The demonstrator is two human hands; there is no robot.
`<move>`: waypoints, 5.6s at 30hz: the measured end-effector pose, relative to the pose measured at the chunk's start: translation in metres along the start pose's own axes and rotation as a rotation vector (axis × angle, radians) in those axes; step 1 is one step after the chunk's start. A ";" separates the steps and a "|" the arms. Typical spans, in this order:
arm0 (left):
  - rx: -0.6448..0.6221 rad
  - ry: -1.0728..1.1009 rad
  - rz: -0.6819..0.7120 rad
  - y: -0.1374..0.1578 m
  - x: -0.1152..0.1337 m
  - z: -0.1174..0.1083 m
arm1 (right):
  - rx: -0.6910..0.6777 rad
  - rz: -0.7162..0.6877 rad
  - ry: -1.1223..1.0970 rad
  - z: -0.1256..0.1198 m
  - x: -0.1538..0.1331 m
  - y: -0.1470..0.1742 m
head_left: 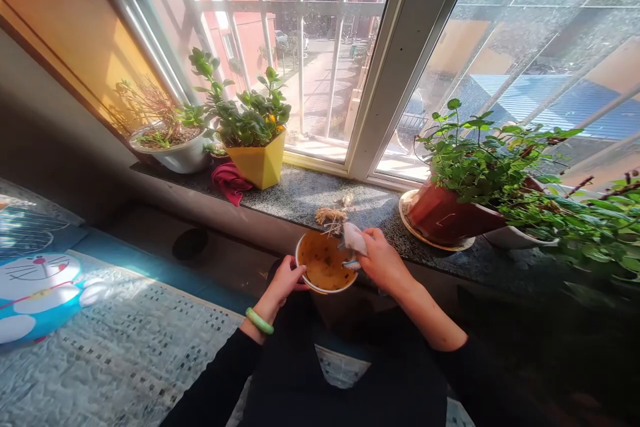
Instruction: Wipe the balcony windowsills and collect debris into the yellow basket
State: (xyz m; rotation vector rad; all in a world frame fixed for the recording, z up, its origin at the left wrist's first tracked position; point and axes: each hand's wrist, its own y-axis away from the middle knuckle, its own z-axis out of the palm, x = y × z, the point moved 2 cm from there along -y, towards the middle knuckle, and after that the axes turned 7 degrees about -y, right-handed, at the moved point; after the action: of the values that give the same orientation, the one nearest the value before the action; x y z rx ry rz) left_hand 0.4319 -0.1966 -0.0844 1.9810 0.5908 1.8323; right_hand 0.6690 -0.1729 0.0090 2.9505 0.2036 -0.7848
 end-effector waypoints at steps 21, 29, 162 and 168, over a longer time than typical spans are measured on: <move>-0.009 -0.011 -0.021 -0.001 0.003 -0.002 | 0.071 0.186 0.256 -0.034 0.062 -0.152; -0.008 -0.005 -0.007 -0.003 0.001 -0.002 | 0.024 0.001 0.168 -0.019 0.058 -0.116; -0.080 0.047 0.023 -0.017 -0.017 -0.012 | 0.268 0.035 0.193 0.010 0.050 -0.157; -0.095 0.046 0.022 -0.022 -0.017 -0.017 | 0.294 -0.070 0.045 0.015 0.040 -0.206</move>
State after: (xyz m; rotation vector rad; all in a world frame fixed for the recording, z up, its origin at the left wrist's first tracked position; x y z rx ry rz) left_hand 0.4132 -0.1880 -0.1094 1.8951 0.4878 1.8876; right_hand 0.6653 0.0330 -0.0330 3.2551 0.2117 -0.8223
